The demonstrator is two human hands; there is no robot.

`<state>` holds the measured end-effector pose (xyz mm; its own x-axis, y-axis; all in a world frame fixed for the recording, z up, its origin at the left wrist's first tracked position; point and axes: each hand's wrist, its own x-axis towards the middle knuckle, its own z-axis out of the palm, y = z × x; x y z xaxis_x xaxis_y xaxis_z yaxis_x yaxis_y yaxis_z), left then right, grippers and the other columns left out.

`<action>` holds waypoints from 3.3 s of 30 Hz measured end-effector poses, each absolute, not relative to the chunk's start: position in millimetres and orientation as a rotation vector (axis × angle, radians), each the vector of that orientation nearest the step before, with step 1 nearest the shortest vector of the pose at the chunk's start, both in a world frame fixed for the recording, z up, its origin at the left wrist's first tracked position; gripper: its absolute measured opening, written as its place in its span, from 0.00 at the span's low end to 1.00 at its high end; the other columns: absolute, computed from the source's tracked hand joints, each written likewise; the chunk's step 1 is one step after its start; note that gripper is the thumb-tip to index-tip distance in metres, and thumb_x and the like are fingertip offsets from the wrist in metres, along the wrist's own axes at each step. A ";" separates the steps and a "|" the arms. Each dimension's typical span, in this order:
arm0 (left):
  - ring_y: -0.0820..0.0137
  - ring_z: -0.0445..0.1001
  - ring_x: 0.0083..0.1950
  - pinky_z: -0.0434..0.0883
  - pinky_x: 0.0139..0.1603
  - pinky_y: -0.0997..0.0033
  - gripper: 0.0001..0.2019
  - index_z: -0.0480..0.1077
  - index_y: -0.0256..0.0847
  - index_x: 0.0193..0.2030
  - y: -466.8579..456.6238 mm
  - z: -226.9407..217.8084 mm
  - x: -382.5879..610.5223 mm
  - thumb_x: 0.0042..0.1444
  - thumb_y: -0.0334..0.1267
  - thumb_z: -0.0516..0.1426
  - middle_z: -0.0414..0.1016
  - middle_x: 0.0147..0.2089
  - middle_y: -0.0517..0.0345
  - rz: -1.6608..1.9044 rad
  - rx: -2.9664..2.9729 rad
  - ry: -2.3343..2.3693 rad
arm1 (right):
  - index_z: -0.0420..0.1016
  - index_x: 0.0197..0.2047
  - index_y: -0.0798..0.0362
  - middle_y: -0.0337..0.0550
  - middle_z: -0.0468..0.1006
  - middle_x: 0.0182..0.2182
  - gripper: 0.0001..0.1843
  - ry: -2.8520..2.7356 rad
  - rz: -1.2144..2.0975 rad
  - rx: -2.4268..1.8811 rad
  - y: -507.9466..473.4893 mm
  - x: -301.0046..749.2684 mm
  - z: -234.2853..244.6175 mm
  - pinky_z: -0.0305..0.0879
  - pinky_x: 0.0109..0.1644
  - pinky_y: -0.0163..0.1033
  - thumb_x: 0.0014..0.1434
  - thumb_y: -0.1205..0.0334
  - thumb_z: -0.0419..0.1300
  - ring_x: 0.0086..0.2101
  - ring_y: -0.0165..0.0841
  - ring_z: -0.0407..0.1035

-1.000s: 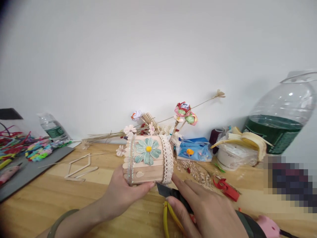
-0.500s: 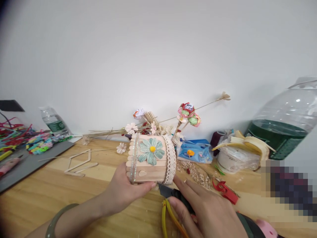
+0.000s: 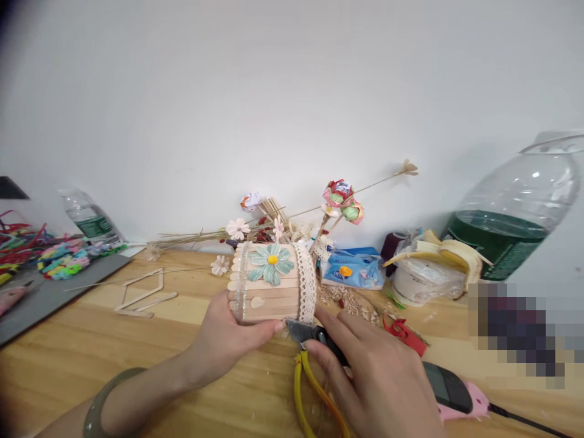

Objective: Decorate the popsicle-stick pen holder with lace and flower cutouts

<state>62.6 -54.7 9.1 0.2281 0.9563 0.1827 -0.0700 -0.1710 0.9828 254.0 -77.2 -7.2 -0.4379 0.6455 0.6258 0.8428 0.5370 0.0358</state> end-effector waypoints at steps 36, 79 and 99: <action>0.64 0.77 0.46 0.72 0.50 0.66 0.17 0.74 0.37 0.44 -60.3 3.4 73.3 0.45 0.27 0.62 0.79 0.44 0.54 1.347 0.986 0.702 | 0.72 0.42 0.59 0.51 0.80 0.33 0.19 -2.067 -0.753 -1.115 -69.3 241.0 -11.7 0.71 0.22 0.36 0.64 0.58 0.44 0.29 0.38 0.76; 0.69 0.78 0.43 0.73 0.46 0.76 0.13 0.76 0.42 0.37 -56.0 14.6 65.1 0.44 0.25 0.60 0.80 0.41 0.58 1.315 1.326 0.877 | 0.72 0.45 0.55 0.44 0.81 0.37 0.18 -2.192 -0.553 -1.174 -72.7 247.7 -2.1 0.74 0.26 0.37 0.64 0.57 0.44 0.33 0.36 0.76; 0.66 0.77 0.45 0.72 0.48 0.72 0.16 0.75 0.38 0.43 -62.5 7.6 74.4 0.45 0.26 0.61 0.80 0.43 0.54 1.402 1.032 0.741 | 0.67 0.52 0.57 0.50 0.79 0.39 0.18 -2.076 -0.684 -1.154 -70.7 244.9 -17.2 0.72 0.24 0.35 0.63 0.58 0.47 0.34 0.38 0.76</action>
